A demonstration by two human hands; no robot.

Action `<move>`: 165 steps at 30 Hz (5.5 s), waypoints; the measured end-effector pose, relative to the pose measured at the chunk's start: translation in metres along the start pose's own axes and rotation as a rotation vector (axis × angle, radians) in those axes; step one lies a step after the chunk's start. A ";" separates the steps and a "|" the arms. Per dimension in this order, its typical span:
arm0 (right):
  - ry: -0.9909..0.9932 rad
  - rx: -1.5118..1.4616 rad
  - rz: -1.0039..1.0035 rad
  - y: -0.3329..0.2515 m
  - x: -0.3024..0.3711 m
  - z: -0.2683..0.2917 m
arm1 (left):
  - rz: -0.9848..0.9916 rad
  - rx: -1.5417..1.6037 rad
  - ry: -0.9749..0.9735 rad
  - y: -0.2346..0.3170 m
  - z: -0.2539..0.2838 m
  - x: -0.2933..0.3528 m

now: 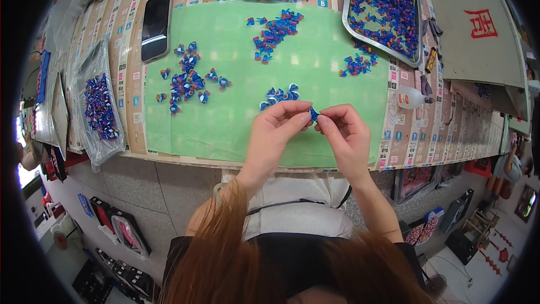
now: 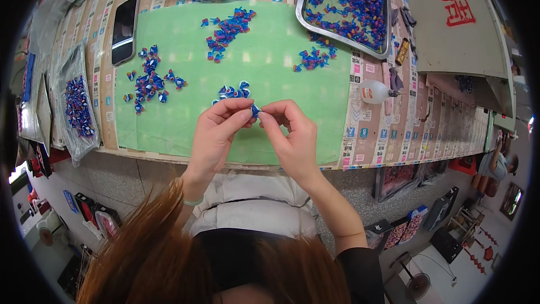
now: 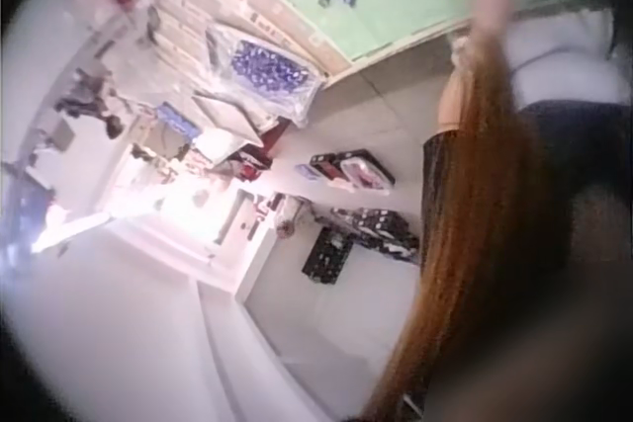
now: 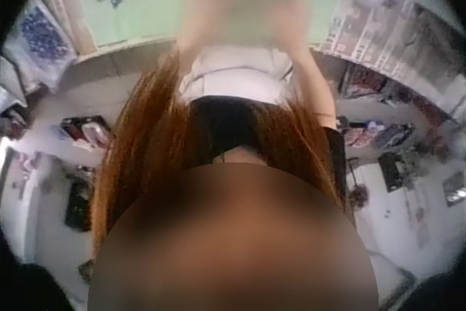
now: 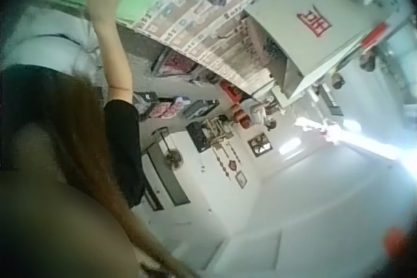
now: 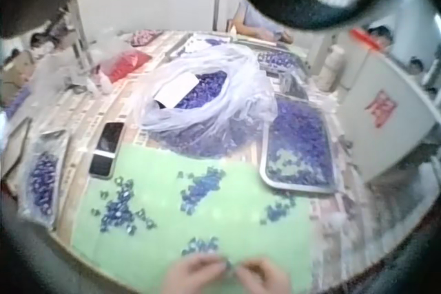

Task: The recorder applies glue to small blue toy components and assembles them.

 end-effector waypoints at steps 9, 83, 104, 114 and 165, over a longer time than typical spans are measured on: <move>0.096 -0.259 -0.103 0.002 0.000 -0.001 | -0.387 -0.477 0.068 0.018 -0.009 0.010; 0.034 -0.121 0.051 -0.036 0.025 0.005 | -0.288 -0.216 -0.103 0.014 -0.032 0.021; 0.602 -0.012 0.411 -0.023 0.025 0.050 | 0.099 0.275 -0.141 0.003 -0.026 0.003; 0.819 0.248 0.249 0.035 0.011 0.159 | 0.261 0.582 -0.279 0.001 -0.027 0.005; 0.279 -0.136 0.231 -0.034 0.021 0.053 | 0.209 0.379 -0.067 -0.005 0.002 -0.005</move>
Point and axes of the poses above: each hand's wrist, its own x-axis away from the middle knuckle, its own z-axis out of the back of the hand, y = z × x, the point moved 5 cm from there along -x, towards the middle knuckle, and after that the axes turned 2 degrees about z, right-handed, at the moved point
